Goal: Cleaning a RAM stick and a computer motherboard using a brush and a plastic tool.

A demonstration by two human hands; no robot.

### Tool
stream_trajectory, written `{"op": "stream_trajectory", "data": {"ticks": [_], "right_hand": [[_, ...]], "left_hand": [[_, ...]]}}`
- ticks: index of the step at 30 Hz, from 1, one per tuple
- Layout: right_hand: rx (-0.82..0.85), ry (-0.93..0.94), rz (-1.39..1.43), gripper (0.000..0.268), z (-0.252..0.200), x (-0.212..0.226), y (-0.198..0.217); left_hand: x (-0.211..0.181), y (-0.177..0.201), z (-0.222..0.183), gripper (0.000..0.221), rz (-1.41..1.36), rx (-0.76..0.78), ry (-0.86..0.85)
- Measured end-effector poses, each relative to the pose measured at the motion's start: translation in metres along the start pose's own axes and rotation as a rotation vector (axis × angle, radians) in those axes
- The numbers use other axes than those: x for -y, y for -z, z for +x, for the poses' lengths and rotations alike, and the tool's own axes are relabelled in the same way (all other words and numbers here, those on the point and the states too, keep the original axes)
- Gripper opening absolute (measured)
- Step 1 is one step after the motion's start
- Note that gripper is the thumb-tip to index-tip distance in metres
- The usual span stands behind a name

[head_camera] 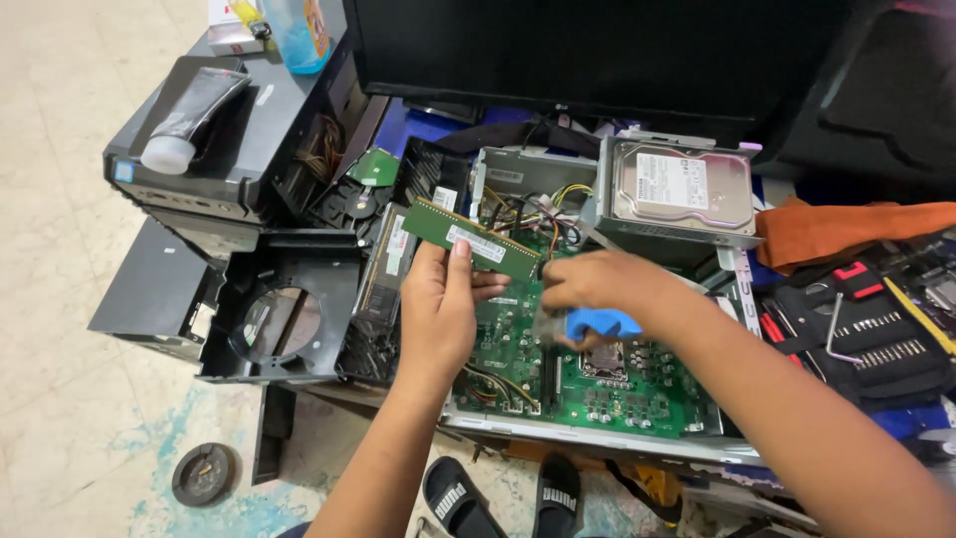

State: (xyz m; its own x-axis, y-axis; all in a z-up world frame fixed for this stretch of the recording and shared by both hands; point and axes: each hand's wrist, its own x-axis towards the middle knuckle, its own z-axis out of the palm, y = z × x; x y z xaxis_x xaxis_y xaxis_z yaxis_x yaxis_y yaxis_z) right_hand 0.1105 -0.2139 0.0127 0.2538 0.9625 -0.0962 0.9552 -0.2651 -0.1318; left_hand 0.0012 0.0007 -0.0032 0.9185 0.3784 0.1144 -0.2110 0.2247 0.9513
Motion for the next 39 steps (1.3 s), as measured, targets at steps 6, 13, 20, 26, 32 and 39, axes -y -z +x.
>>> {"op": "stream_trajectory", "data": {"ticks": [6, 13, 20, 26, 32, 39], "right_hand": [[0.025, 0.02, -0.145, 0.055, 0.002, -0.003, -0.016], [-0.017, 0.009, -0.039, 0.035, 0.0, -0.004, -0.003], [-0.035, 0.076, -0.179, 0.042, -0.003, -0.03, -0.032], [0.005, 0.115, -0.133, 0.034, 0.003, -0.011, -0.029], [0.067, 0.098, 0.025, 0.043, 0.001, 0.007, -0.018], [0.086, -0.053, -0.197, 0.029, 0.0, 0.006, -0.004]], "left_hand": [[0.0, -0.001, 0.001, 0.04, -0.001, -0.001, -0.013], [0.002, -0.001, 0.001, 0.038, -0.003, 0.003, -0.035], [0.0, -0.003, 0.001, 0.038, -0.012, 0.002, -0.037], [-0.001, -0.001, 0.001, 0.039, 0.012, 0.0, -0.03], [0.001, -0.003, 0.001, 0.039, -0.005, -0.005, -0.036], [-0.003, -0.003, 0.0, 0.04, 0.006, 0.005, -0.036]]}}
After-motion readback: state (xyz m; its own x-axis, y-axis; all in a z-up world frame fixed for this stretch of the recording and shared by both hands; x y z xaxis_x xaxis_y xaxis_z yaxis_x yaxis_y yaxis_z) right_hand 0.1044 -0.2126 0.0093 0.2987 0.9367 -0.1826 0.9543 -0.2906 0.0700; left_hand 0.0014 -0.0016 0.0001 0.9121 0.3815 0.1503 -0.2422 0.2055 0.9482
